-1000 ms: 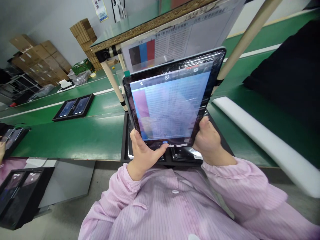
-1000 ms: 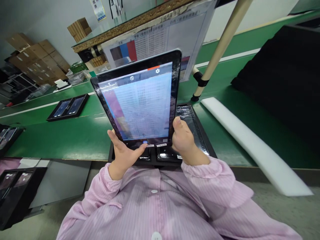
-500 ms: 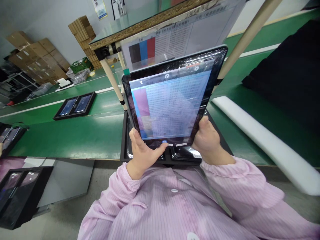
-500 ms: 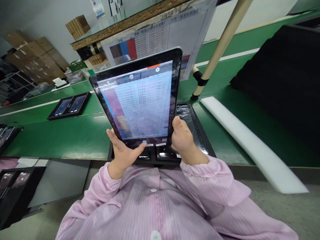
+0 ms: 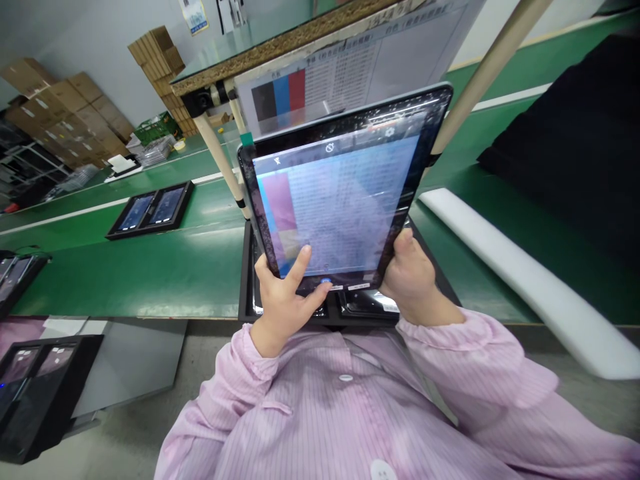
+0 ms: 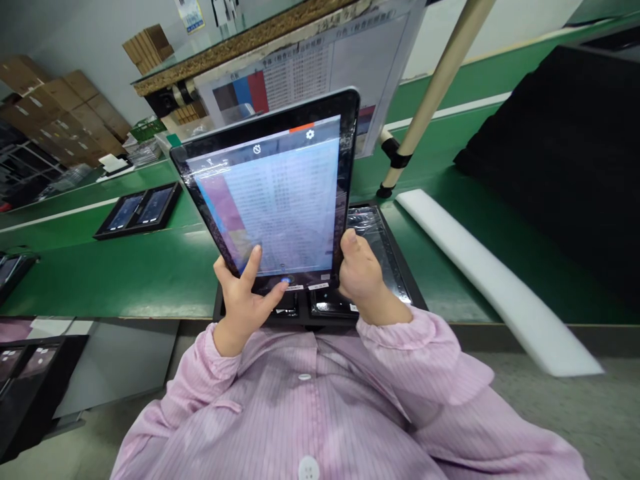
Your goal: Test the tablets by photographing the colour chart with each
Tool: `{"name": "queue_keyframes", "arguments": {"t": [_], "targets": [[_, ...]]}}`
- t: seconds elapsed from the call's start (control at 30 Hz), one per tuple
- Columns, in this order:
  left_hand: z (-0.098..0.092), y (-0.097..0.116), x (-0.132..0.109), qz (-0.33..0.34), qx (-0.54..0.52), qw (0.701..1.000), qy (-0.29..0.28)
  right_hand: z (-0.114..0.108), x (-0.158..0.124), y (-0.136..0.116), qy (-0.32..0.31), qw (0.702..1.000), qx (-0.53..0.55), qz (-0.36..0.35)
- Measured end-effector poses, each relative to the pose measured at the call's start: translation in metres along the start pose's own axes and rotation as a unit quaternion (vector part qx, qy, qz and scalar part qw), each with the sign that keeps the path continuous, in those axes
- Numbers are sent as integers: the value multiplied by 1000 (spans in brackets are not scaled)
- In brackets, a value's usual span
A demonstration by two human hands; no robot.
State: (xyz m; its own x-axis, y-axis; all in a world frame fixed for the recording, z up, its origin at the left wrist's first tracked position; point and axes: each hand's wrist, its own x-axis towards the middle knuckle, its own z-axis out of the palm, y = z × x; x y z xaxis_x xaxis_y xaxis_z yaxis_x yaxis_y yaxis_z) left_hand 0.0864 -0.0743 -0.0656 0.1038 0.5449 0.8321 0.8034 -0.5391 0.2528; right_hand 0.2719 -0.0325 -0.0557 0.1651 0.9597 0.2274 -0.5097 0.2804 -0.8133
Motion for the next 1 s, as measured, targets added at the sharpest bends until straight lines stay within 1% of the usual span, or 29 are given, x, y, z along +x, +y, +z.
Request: {"name": "queue_keyframes", "arguments": {"t": [0.03, 0.1, 0.27, 0.47, 0.73, 1.0], "targets": [[-1, 0, 1, 0, 0, 1000, -3, 0, 0, 0, -1, 1000, -1, 0], [-1, 1, 3, 7, -7, 1000, 11, 1, -1, -1, -3, 1000, -1, 1], [4, -2, -1, 22, -15, 999, 43, 2, -2, -2, -3, 1000, -1, 9], [9, -6, -11, 12, -1, 999, 30, -1, -2, 1, -3, 1000, 3, 11], [10, -9, -19, -19, -25, 999, 5, 0, -2, 2, 7, 1000, 4, 5], [10, -7, -15, -5, -29, 999, 26, 4, -3, -1, 6, 1000, 0, 2]]}}
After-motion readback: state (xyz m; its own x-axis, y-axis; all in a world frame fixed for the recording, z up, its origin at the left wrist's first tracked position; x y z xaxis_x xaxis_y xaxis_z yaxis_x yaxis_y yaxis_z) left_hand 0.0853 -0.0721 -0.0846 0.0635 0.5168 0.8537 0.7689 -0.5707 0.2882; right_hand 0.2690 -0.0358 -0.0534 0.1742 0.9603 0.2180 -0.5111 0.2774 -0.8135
